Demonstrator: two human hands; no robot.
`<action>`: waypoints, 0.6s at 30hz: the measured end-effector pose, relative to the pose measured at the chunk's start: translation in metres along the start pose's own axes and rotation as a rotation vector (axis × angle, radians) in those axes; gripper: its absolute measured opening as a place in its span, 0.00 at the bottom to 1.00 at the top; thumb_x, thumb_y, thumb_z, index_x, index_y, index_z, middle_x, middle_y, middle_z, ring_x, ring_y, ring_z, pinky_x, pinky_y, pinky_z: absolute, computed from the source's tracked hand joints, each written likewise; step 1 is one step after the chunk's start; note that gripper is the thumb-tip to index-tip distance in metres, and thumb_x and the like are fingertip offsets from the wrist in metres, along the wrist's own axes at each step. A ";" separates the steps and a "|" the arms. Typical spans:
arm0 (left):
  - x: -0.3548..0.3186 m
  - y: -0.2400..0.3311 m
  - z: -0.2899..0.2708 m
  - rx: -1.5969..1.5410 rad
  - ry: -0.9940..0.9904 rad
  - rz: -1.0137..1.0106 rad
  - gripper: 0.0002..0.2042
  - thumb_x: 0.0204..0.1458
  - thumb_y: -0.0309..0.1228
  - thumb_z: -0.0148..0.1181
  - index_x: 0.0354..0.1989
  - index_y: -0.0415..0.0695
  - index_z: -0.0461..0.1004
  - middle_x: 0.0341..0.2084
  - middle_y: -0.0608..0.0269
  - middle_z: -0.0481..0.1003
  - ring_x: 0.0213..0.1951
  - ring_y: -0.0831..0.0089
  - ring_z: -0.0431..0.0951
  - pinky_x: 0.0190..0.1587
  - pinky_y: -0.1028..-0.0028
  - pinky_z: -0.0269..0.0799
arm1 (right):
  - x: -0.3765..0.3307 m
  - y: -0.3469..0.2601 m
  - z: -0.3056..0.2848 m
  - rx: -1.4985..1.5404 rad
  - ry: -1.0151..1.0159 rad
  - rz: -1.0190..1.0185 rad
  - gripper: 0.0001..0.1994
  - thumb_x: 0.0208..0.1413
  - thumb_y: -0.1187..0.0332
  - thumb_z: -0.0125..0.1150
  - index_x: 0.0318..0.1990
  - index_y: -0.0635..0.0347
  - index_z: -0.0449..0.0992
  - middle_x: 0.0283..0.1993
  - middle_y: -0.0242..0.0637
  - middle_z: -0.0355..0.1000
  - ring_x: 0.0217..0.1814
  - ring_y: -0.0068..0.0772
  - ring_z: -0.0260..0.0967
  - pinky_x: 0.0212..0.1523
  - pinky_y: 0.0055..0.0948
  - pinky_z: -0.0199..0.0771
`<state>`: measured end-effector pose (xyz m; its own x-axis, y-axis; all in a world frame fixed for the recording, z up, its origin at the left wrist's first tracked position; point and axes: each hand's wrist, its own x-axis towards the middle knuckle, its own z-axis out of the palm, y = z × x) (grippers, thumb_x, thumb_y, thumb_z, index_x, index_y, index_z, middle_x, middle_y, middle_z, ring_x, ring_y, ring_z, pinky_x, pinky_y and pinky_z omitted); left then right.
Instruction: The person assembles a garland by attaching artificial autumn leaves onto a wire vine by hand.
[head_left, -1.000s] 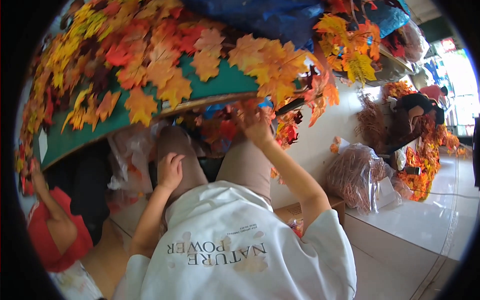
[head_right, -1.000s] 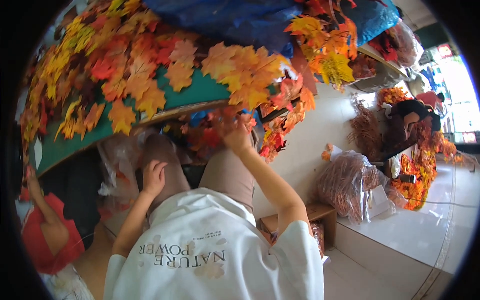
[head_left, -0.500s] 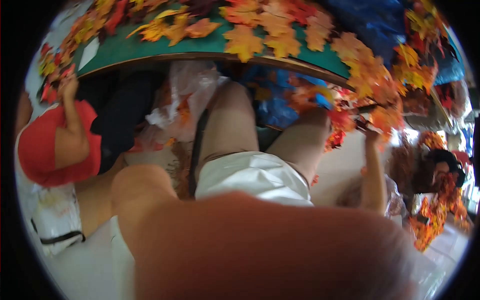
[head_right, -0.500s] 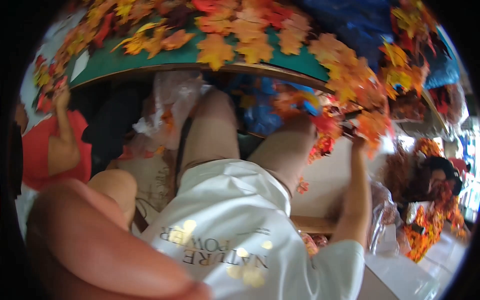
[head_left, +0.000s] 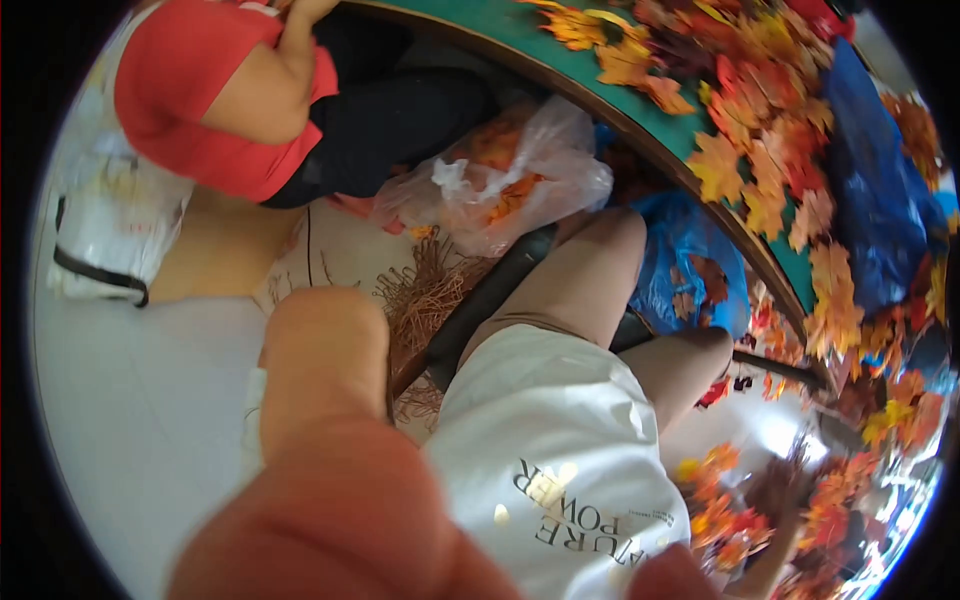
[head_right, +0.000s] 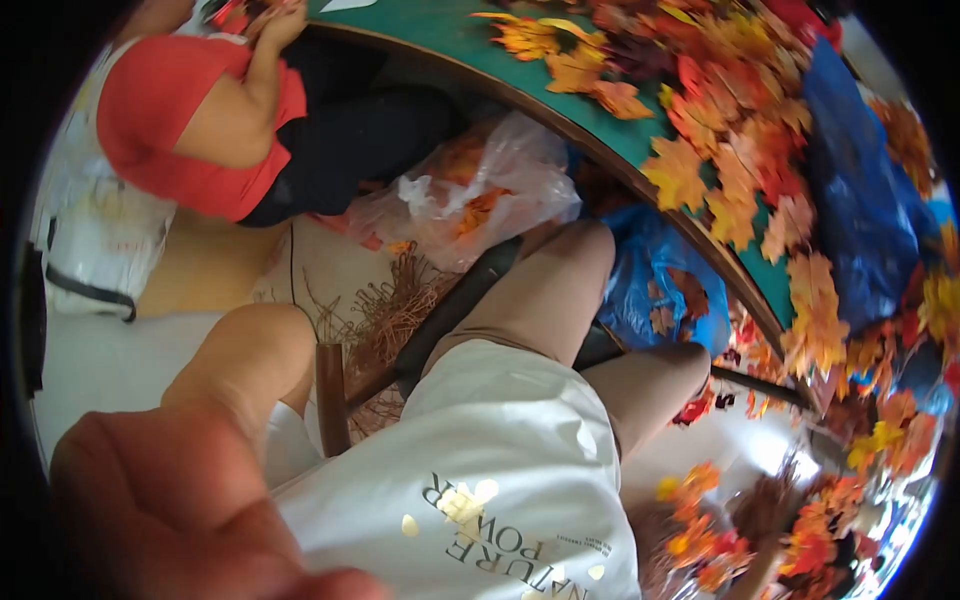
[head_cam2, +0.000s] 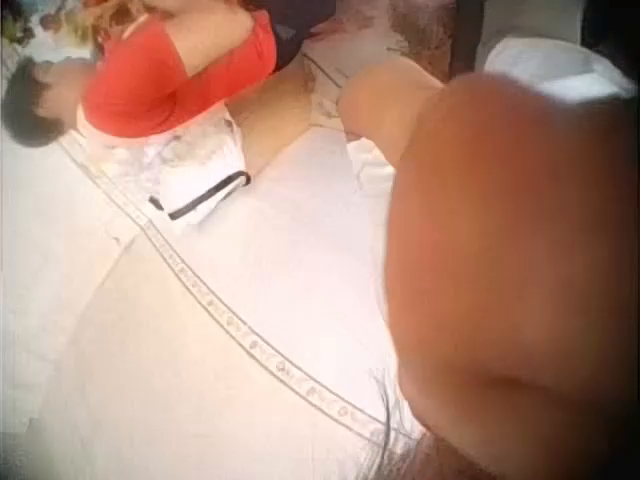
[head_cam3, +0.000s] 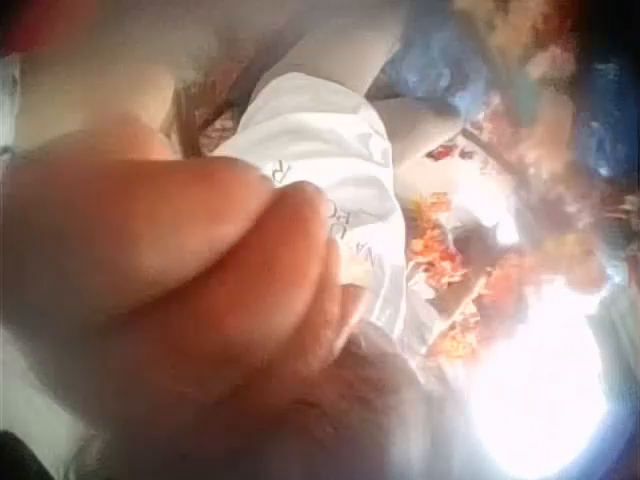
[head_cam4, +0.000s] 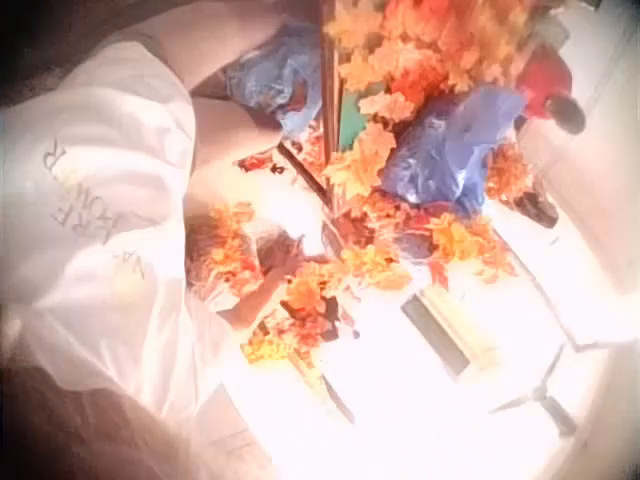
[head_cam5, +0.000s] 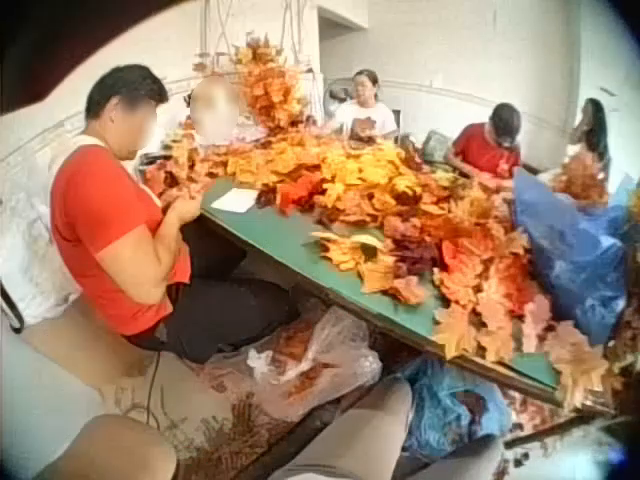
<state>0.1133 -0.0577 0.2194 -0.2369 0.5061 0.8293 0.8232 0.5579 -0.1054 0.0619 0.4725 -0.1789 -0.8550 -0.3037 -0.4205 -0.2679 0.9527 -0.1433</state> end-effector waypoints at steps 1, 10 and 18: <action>-0.014 0.005 -0.017 0.046 0.013 -0.006 0.07 0.37 0.33 0.63 0.21 0.48 0.71 0.18 0.72 0.65 0.20 0.76 0.67 0.19 0.77 0.58 | 0.000 0.000 -0.006 0.030 -0.028 -0.036 0.09 0.47 0.64 0.56 0.30 0.60 0.76 0.30 0.41 0.75 0.35 0.41 0.74 0.37 0.39 0.73; -0.297 -0.008 -0.020 0.129 -0.076 -1.366 0.08 0.41 0.14 0.48 0.29 0.38 0.72 0.22 0.56 0.71 0.25 0.63 0.71 0.28 0.71 0.66 | 0.033 -0.096 -0.088 -0.670 -0.607 -0.170 0.09 0.46 0.66 0.54 0.31 0.59 0.77 0.34 0.45 0.75 0.38 0.45 0.73 0.38 0.40 0.74; -0.573 0.072 0.153 -0.030 -0.754 -1.611 0.30 0.46 0.28 0.58 0.61 0.46 0.57 0.43 0.45 0.71 0.44 0.50 0.72 0.49 0.62 0.67 | 0.083 -0.161 -0.132 -0.443 -0.332 -0.444 0.08 0.53 0.71 0.49 0.39 0.61 0.70 0.35 0.46 0.70 0.34 0.49 0.71 0.32 0.42 0.73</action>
<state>0.2294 -0.2065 -0.3477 -0.8970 -0.3088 -0.3164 -0.4339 0.7522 0.4959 -0.0245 0.2954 -0.0726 -0.4614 -0.5837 -0.6681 -0.7755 0.6312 -0.0159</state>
